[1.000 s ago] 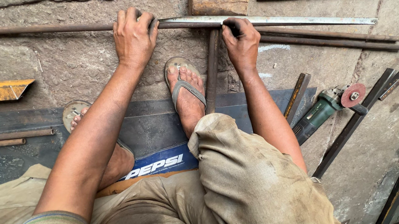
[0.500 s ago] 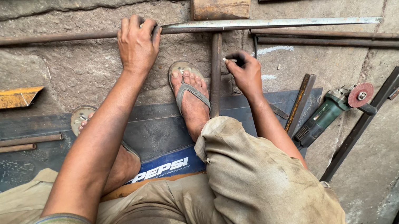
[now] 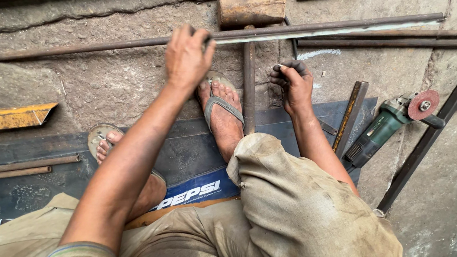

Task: The person measures and marks metal pipes with a tape measure, then uses an angle grinder to cut the pipes into shorter segments. The person repeats this process multiple times, stacking the cut pieces.

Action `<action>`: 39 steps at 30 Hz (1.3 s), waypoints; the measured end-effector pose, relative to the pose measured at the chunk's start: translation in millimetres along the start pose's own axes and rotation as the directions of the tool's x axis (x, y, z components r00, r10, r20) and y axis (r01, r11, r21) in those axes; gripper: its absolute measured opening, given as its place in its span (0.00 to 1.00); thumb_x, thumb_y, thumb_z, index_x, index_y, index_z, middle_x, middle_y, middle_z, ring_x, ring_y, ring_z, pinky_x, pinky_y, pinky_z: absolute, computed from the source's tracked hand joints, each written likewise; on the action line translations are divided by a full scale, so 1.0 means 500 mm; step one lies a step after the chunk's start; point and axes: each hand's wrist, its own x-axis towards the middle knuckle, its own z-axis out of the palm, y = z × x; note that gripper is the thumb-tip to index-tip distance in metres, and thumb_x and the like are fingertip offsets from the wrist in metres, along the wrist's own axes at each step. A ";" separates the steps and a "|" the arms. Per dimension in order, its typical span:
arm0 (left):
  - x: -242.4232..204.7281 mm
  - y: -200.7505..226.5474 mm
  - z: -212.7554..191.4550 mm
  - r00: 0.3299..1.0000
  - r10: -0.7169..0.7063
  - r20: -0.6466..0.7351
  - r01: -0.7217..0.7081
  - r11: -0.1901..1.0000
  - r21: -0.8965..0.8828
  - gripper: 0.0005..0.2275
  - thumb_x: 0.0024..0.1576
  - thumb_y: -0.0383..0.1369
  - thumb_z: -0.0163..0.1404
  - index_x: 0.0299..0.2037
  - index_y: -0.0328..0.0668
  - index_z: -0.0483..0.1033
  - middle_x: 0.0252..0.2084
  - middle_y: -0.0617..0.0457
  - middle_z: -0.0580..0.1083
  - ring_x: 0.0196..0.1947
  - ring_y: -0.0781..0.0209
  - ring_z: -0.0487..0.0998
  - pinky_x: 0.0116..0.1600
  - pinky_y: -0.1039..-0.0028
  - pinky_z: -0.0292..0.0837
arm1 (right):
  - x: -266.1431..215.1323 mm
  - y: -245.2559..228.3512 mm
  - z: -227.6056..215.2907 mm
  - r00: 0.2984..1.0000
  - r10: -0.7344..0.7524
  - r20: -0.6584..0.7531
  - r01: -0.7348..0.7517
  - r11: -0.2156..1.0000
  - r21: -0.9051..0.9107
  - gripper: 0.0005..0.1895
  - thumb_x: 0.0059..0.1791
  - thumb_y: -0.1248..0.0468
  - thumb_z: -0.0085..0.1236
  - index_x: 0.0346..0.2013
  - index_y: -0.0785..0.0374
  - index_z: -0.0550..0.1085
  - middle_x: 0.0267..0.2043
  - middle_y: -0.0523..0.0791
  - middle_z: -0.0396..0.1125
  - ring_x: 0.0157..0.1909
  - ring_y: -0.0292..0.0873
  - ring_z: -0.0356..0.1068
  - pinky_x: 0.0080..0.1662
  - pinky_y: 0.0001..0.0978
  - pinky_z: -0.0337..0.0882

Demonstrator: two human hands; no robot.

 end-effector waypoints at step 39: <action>-0.227 0.108 0.151 0.844 -0.476 0.247 0.151 -0.231 -0.961 0.08 0.66 0.34 0.53 0.46 0.35 0.75 0.41 0.55 0.74 0.43 0.66 0.72 0.48 0.74 0.70 | -0.162 -0.115 0.319 0.641 0.100 0.761 0.767 -0.078 -0.636 0.28 0.44 0.62 0.67 0.56 0.64 0.68 0.50 0.56 0.66 0.48 0.62 0.70 0.47 0.52 0.73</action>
